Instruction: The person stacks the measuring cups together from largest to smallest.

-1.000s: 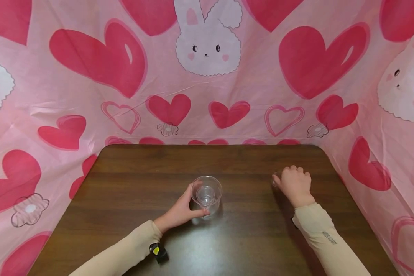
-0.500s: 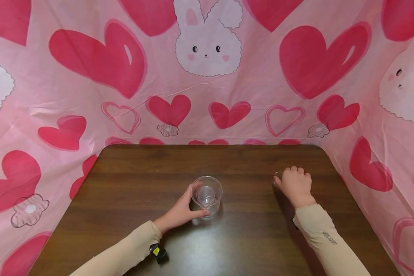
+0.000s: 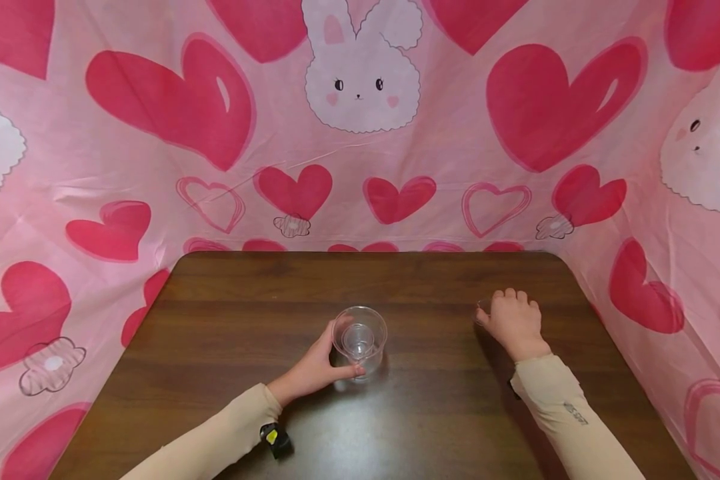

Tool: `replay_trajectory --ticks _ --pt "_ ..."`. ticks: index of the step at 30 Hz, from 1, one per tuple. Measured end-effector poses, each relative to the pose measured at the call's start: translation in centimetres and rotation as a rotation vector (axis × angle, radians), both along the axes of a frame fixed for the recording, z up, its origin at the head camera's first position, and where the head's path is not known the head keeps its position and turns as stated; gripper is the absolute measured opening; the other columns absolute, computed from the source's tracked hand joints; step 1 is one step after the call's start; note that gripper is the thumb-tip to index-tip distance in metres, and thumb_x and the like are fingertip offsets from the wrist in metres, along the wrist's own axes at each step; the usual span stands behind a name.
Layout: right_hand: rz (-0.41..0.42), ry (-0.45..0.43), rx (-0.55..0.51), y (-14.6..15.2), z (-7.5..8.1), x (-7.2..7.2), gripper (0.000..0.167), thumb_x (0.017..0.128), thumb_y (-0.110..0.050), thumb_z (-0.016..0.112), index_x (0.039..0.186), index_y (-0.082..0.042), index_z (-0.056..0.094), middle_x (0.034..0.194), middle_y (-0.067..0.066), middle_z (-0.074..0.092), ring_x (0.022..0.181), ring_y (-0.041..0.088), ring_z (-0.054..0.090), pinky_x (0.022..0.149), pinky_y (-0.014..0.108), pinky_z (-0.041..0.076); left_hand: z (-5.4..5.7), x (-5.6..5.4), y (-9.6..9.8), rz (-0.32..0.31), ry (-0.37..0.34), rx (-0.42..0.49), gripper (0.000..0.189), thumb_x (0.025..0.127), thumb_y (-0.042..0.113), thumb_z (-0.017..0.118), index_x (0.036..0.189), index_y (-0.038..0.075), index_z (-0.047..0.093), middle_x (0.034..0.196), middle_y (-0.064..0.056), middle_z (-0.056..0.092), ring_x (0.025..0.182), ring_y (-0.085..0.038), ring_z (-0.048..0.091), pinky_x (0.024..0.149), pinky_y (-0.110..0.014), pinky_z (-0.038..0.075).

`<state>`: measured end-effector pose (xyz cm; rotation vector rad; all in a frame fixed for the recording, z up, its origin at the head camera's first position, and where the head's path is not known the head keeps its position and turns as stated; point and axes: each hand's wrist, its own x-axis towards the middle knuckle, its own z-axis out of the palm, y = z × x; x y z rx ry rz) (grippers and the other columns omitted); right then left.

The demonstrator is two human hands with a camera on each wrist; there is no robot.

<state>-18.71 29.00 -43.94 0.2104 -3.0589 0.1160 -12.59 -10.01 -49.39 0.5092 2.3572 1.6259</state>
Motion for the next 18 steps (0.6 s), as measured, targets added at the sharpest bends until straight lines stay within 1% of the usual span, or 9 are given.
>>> replay_trajectory --ticks 4,10,14,18 --pt "0.020 -0.001 -0.002 0.0 0.1 0.1 0.048 0.093 -0.032 0.071 0.096 0.015 0.061 0.094 0.032 0.059 0.096 0.056 0.055 0.079 0.066 0.046 0.0 0.0 0.0 0.004 0.009 -0.002 0.099 0.080 0.036 0.092 0.158 0.016 0.033 0.155 -0.007 0.044 0.142 -0.023 0.045 0.117 -0.053 0.033" --pt "0.050 -0.031 0.000 -0.1 0.6 0.3 0.047 0.092 -0.033 0.073 0.096 0.013 0.062 0.096 0.030 0.061 0.099 0.054 0.055 0.083 0.067 0.045 -0.2 0.0 0.0 0.004 0.011 -0.011 0.099 0.080 0.037 0.091 0.158 0.017 0.032 0.156 -0.004 0.044 0.142 -0.022 0.045 0.118 -0.052 0.033" --pt "0.069 -0.047 -0.015 -0.5 1.0 0.5 0.044 0.091 -0.034 0.074 0.093 0.009 0.063 0.096 0.028 0.061 0.100 0.053 0.055 0.083 0.067 0.045 -0.4 0.0 0.0 0.001 0.014 -0.017 0.099 0.082 0.037 0.091 0.159 0.018 0.031 0.157 -0.003 0.043 0.143 -0.022 0.045 0.117 -0.054 0.034" --pt "0.091 -0.044 -0.028 -0.9 1.5 0.7 0.040 0.090 -0.033 0.076 0.088 0.005 0.063 0.095 0.025 0.061 0.100 0.051 0.056 0.082 0.066 0.046 -0.4 0.0 0.0 0.000 0.021 -0.012 0.100 0.081 0.037 0.091 0.159 0.018 0.031 0.157 -0.003 0.043 0.143 -0.023 0.044 0.117 -0.054 0.034"
